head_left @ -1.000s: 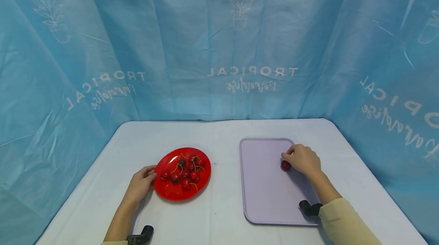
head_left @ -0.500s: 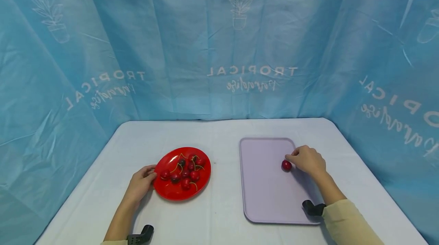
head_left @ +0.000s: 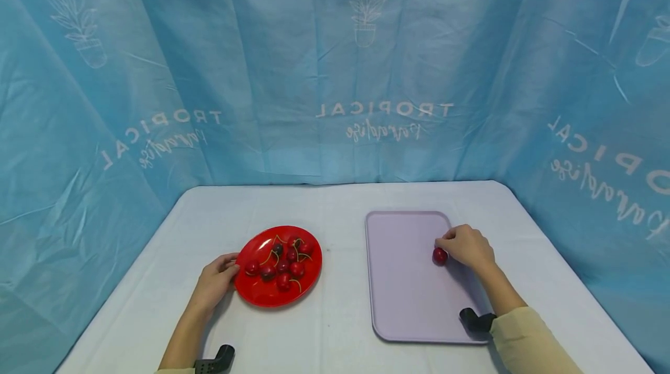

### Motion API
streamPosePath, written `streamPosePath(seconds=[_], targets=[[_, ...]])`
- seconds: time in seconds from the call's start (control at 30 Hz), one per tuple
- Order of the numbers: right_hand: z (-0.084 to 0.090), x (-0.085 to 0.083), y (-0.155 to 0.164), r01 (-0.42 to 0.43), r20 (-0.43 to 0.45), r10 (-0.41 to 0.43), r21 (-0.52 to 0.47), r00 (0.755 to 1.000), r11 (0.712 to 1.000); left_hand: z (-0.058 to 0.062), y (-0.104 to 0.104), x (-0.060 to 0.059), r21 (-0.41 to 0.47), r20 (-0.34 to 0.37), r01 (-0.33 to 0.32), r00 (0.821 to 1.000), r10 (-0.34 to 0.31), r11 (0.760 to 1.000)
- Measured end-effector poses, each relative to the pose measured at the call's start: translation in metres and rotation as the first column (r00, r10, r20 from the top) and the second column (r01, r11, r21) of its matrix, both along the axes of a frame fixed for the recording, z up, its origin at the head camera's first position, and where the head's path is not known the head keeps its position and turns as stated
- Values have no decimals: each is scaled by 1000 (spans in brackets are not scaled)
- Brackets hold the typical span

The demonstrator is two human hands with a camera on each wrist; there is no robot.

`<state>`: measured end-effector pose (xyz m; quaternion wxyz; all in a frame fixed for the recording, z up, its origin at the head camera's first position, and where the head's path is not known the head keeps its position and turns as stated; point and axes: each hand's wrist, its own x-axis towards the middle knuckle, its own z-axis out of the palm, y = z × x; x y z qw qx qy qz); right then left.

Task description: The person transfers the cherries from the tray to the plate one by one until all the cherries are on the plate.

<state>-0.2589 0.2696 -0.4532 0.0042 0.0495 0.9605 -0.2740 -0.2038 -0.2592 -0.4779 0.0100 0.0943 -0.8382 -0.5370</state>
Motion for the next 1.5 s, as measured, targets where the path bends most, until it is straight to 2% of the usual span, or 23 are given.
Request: streamPosePath(seconds=[0.27, 0.53, 0.63, 0.83, 1.17, 1.27, 1.37, 1.5], targets=[[0, 0, 0, -3, -78, 1, -19, 997, 1000, -1, 0, -1, -2, -2, 0, 1000, 0, 1000], [2, -1, -3, -41, -213, 17, -111, 977, 993, -2, 0, -1, -7, 7, -8, 1000, 8, 1000], [4, 0, -5, -62, -240, 24, -153, 971, 986, -1, 1, -1, -4, 13, -9, 1000, 9, 1000], [4, -1, -13, -110, -269, 60, -178, 961, 978, -1, 2, -2, 3, 11, -2, 1000, 2, 1000], [1, -6, -36, -187, -310, 105, -248, 945, 950, -2, 0, 1, -7, 13, -1, 1000, 1, 1000], [2, -8, -44, -214, -319, 122, -273, 940, 938, -2, 0, 1, 4, 12, 2, 1000, -2, 1000], [3, -9, -51, -258, -353, 147, -293, 924, 920, -2, 0, 1, 8, 10, 2, 1000, -2, 1000], [6, -9, -62, -288, -352, 167, -328, 921, 899, -1, 0, 0, 9, 7, 3, 1000, -3, 1000]])
